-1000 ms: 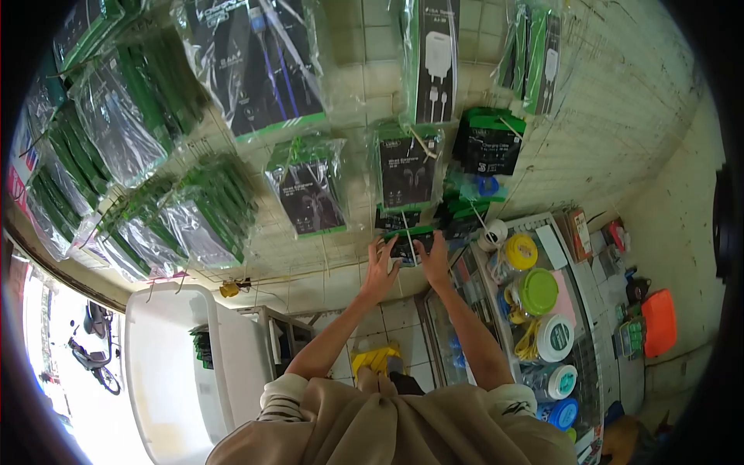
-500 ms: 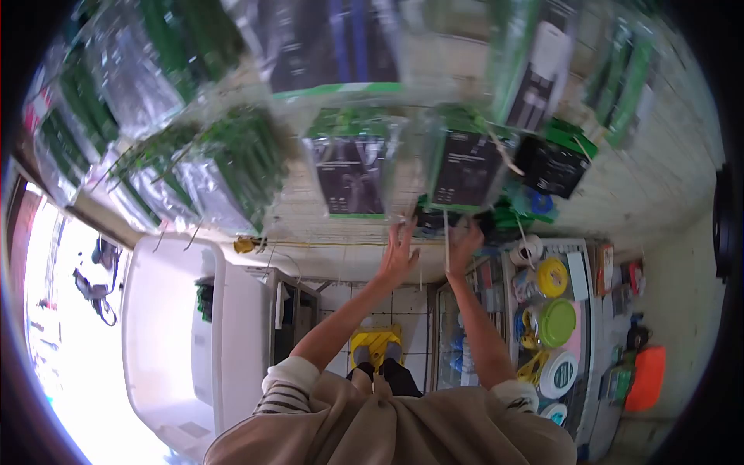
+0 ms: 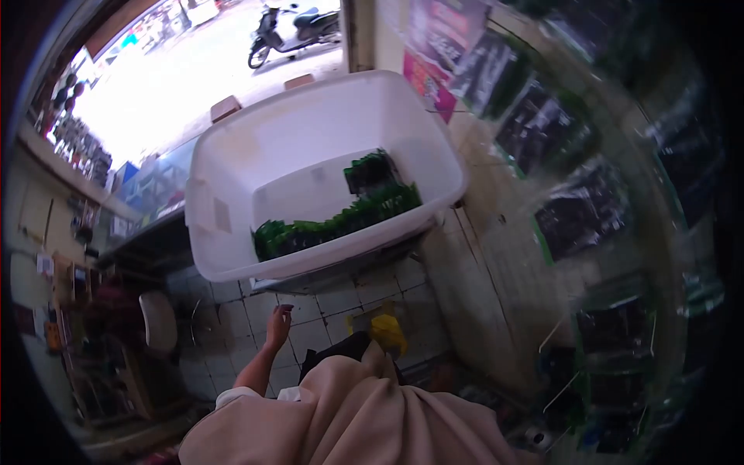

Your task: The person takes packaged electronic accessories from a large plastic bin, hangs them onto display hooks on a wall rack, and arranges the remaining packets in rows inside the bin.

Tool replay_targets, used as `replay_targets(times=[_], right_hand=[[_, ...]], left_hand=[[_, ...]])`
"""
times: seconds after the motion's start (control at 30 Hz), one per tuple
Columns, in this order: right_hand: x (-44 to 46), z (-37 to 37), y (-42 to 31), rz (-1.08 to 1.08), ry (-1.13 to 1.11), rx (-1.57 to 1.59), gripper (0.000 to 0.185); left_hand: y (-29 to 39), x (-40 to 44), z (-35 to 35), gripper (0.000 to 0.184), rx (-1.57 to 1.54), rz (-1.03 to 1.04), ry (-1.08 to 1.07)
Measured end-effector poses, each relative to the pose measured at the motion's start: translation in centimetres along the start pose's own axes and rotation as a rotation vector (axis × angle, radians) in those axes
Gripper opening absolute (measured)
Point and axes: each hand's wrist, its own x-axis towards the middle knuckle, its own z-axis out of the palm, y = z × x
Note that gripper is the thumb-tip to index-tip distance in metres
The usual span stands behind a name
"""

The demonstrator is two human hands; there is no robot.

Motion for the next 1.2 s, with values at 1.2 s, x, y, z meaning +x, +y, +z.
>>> replay_targets(times=[1.2], right_hand=[[41.1,28.9,-49.2,-0.585,-0.678,-0.091,0.031]], left_hand=[[-10.5,35.2,0.6,0.031,0.705,-0.161,-0.449]])
